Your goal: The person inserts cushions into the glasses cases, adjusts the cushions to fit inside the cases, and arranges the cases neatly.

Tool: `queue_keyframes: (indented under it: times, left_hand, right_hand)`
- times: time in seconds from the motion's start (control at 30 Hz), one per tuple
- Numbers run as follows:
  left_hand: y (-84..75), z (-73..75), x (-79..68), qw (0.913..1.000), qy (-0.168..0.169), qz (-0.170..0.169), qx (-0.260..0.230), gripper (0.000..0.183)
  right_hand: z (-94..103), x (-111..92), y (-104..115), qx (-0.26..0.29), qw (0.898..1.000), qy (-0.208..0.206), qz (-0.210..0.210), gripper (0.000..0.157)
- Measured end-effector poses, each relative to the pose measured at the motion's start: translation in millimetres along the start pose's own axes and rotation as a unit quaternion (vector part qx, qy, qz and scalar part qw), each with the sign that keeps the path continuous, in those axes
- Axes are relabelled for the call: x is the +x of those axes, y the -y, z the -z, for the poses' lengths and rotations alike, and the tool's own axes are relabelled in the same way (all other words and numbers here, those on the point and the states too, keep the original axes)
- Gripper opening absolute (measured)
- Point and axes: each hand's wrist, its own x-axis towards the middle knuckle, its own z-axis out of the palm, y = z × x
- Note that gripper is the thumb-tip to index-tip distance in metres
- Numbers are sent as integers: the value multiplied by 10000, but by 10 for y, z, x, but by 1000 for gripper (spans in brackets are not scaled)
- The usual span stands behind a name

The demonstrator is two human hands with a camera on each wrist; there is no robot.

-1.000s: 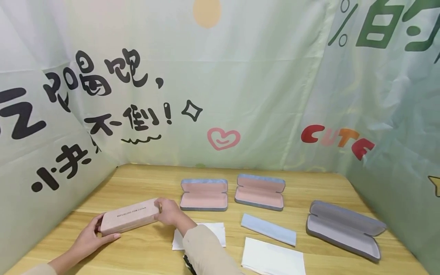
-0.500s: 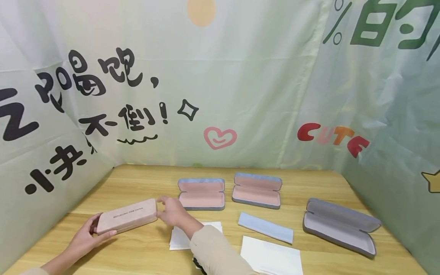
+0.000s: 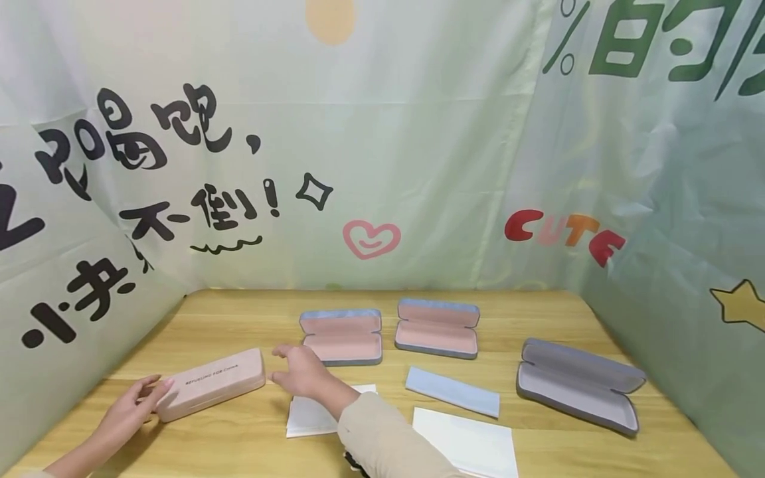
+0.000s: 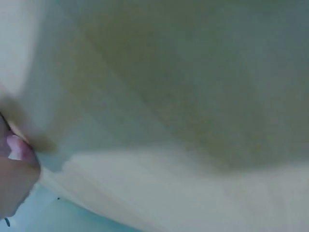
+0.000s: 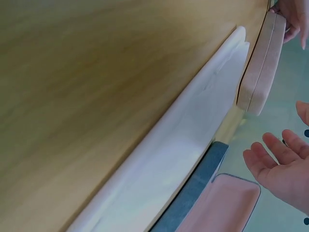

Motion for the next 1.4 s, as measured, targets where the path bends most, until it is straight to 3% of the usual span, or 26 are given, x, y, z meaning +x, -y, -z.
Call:
queue_keyframes:
  times: [0.27,0.53,0.7,0.9,1.13,1.4]
  left_hand:
    - [-95,60,6,9968,-786,-91,-102,73]
    - [-317,20,-4,9865,-1435,-778,-116,64]
    - [-503,-80,-40,9808,-1579,-1138,-132,59]
    - [-690,-164,-63,9787,-1513,-1358,-277,57]
    - [-968,-249,-111,9714,-1310,-1948,-359,53]
    - [-1153,-500,-154,9598,-996,-2569,-537,51]
  right_hand:
    - [118,-52,-82,41,10000,-19,14,42]
    - [235,-142,-224,156,9996,-167,169,40]
    - [314,-203,-307,119,9992,-266,260,41]
    - [391,-283,-389,9,9991,-349,234,38]
    - [487,-384,-488,-21,9988,-447,210,37]
    - [567,-494,-591,-126,9986,-485,186,38]
